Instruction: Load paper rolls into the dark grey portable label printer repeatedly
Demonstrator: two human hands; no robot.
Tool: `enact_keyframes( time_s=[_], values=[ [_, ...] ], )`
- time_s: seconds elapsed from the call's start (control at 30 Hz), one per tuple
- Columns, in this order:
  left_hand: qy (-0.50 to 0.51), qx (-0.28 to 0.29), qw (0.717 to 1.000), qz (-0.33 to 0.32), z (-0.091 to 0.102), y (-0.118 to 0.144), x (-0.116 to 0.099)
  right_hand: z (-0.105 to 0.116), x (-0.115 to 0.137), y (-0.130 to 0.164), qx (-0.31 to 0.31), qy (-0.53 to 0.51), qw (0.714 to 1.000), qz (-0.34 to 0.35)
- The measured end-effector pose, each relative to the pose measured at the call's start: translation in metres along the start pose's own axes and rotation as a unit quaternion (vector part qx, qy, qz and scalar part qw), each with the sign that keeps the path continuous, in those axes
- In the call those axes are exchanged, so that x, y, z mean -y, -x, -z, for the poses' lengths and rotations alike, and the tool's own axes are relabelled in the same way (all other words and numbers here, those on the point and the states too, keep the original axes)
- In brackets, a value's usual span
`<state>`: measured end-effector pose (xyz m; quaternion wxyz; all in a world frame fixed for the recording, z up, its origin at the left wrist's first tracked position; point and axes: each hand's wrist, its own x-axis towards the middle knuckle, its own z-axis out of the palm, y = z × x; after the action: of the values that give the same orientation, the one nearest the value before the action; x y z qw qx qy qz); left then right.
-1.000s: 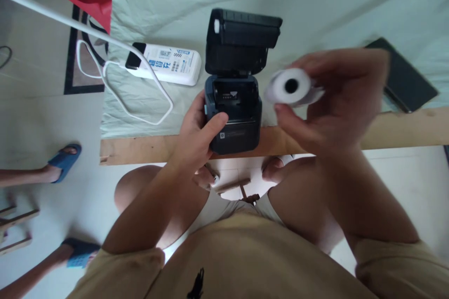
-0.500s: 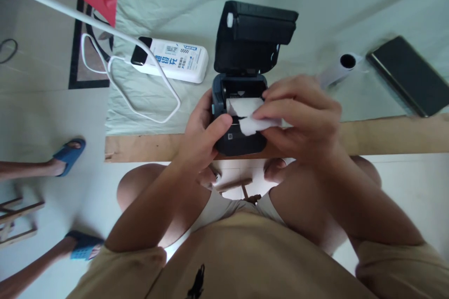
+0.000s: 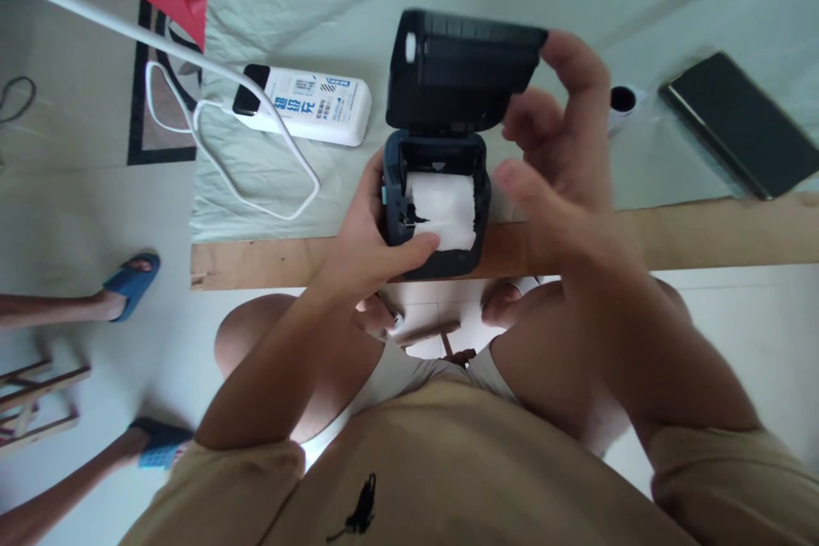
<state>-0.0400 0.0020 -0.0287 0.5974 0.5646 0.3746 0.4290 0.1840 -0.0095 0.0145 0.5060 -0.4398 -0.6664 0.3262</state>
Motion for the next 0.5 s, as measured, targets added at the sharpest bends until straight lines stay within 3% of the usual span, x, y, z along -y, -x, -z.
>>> enact_keyframes(
  time_s=[0.1, 0.3, 0.5],
  values=[
    [0.002, -0.018, 1.000, -0.010, -0.001, 0.001, 0.000, 0.006, 0.002, 0.000, 0.008, -0.079, 0.997, -0.022],
    [0.055, -0.016, 0.998, -0.001, -0.004, 0.006, -0.002, 0.002, -0.008, 0.005, 0.072, 0.024, 0.997, 0.027],
    [0.051, -0.041, 0.997, 0.046, -0.007, 0.006, -0.003, -0.015, -0.016, 0.007, 0.092, 0.019, 0.995, -0.036]
  ],
)
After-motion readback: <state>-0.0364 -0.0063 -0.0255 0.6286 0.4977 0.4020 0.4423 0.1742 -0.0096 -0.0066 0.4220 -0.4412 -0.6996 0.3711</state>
